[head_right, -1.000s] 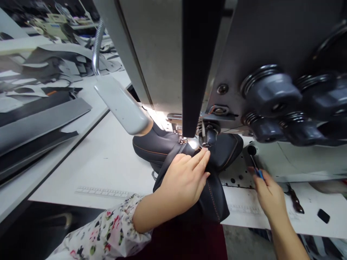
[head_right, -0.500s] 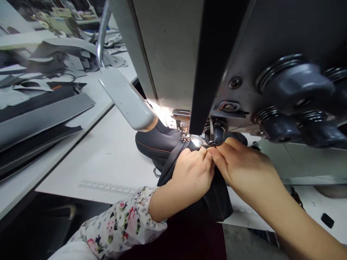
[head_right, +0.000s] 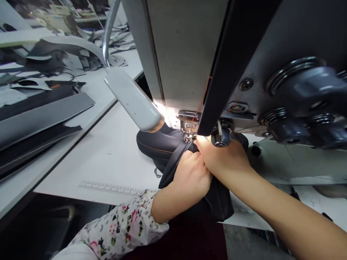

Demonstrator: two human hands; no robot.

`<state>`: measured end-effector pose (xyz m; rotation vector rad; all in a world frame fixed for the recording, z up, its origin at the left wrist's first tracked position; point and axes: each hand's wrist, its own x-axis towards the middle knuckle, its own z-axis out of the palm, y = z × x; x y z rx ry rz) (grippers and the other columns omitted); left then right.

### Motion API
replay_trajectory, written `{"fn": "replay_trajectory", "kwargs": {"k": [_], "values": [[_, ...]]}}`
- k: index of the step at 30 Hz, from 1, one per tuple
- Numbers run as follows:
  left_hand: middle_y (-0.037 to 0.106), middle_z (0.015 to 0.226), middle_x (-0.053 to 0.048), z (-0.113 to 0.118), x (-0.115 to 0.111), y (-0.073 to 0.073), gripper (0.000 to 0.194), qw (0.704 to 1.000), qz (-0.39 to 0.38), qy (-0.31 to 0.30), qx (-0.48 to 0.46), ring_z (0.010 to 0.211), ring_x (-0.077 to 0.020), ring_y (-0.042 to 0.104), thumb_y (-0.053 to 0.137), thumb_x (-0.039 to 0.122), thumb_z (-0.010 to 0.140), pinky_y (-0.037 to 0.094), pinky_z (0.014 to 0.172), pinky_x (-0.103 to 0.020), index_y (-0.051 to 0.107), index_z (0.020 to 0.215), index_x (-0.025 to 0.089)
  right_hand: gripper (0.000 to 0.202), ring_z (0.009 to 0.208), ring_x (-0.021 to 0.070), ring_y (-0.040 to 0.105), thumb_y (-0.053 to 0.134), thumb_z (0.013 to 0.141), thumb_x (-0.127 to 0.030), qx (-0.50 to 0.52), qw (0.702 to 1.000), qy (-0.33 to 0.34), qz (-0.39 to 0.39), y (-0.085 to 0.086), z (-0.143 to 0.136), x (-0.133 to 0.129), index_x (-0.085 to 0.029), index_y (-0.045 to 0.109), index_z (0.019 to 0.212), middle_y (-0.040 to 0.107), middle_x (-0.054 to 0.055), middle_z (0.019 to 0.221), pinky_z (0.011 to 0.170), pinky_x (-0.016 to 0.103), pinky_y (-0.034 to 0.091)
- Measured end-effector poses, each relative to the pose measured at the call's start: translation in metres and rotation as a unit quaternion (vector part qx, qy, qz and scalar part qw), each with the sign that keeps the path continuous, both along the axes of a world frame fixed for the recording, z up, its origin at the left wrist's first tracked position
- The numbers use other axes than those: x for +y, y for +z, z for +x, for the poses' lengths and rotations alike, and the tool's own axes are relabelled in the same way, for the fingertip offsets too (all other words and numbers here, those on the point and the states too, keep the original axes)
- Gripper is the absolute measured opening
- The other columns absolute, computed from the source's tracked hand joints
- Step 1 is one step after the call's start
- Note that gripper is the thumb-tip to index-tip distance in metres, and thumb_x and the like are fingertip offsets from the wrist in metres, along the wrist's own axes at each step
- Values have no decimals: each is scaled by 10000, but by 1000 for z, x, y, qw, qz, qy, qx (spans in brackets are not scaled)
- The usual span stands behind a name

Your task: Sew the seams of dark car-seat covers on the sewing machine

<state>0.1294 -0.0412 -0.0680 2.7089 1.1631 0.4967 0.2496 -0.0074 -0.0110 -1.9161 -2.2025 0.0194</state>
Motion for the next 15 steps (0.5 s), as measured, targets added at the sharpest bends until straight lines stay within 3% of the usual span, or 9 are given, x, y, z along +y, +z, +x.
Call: {"fn": "replay_trajectory", "kwargs": {"k": [3,5,7,10,15], "values": [[709,1235,-139,-9,-3,9,352,1000,13,0,-20,917,-248,671,374,197,1056,530,776,-433,659,1250,122,315,664,249,662,561,983,-463,27,999,-22,32,-9,18,1,-254,705,797,699,64,728,635,358,470],[579,1505,-173,-18,-4,14,433,998,5,-1,-68,1017,-242,701,351,232,1084,568,825,-435,514,1458,86,346,746,280,709,523,1004,-468,43,997,-33,62,-14,35,-9,-248,718,822,733,77,787,681,381,513],[417,1646,-176,-27,-4,18,496,990,-25,-11,-137,1241,-246,666,324,254,1103,583,961,-423,390,1560,71,337,894,294,749,481,1034,-461,77,992,-38,93,-17,49,-25,-259,750,1008,784,74,974,753,395,558],[401,1661,-131,-37,-2,20,491,972,-76,-30,-221,1490,-217,485,310,257,1114,488,1181,-399,397,1574,107,356,1053,264,757,500,1043,-500,167,978,-32,119,-25,60,-56,-297,730,1225,788,32,1173,871,376,602],[448,1639,-84,-43,-2,18,491,959,-101,-39,-261,1513,-210,458,313,281,1119,431,1249,-428,405,1595,199,326,1046,253,771,565,1014,-461,215,972,-9,97,-42,51,-78,-261,768,1173,791,50,1177,871,363,636]]}}
